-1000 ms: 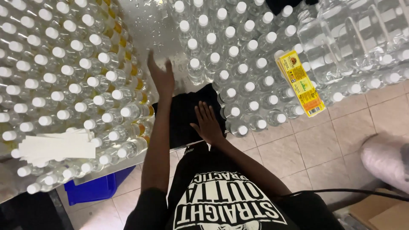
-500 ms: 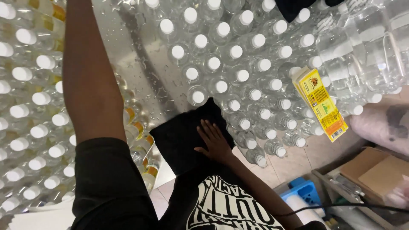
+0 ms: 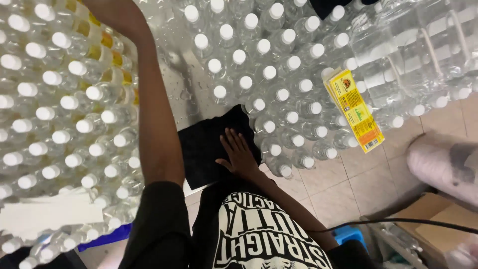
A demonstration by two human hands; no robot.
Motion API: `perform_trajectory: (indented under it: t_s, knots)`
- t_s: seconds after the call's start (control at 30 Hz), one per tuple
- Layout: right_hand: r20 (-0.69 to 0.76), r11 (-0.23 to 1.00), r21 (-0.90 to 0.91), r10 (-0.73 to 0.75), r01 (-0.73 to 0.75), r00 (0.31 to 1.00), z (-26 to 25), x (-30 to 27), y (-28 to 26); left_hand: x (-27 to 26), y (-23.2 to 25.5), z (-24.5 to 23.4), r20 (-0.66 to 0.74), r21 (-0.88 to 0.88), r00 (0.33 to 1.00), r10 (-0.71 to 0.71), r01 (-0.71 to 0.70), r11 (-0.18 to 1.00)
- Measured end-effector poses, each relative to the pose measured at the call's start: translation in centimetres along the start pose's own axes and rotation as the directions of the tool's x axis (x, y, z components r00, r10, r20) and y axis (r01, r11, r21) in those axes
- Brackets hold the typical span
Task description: Manual application of adhesive labels to plastic water bottles.
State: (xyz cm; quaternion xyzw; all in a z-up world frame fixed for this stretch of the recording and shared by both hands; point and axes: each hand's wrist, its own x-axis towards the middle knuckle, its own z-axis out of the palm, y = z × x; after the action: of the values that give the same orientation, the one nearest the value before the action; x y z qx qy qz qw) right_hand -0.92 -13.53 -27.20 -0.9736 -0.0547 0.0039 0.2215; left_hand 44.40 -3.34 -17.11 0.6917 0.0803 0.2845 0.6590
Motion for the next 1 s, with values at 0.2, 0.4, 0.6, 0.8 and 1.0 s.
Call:
perform_trajectory:
  t_s: [0.2,0.4,0.6,0.8,1.0]
  knots:
    - [0.036,0.996,-0.06,-0.058,0.06,0.998,-1.1,0.2,-0.3,-12.1,10.5,-11.3,-0.003,0.037,0.998,0.056,-0.056,0.998]
    - [0.12,0.987,-0.039,-0.151,0.157,0.981,0.1,-2.3,1.2,-24.1,14.6,-19.6,0.165,0.331,0.935,-0.313,0.246,0.911]
    - [0.204,0.933,0.176,-0.346,0.313,0.916,-0.3,-11.9,5.1,-29.5,7.6,-21.5,0.213,0.438,0.775,-0.595,0.469,0.767]
    - [0.608,0.827,0.487,-0.091,-0.28,0.789,-19.6,-12.8,-2.7,-31.5,5.5,-19.8,0.26,0.597,0.684,-0.682,0.442,0.67]
    - [0.163,0.61,0.752,0.195,-0.25,0.967,-29.7,-12.2,-4.5,-31.3,3.6,-21.1,0.405,0.766,0.771,-0.492,0.007,0.643]
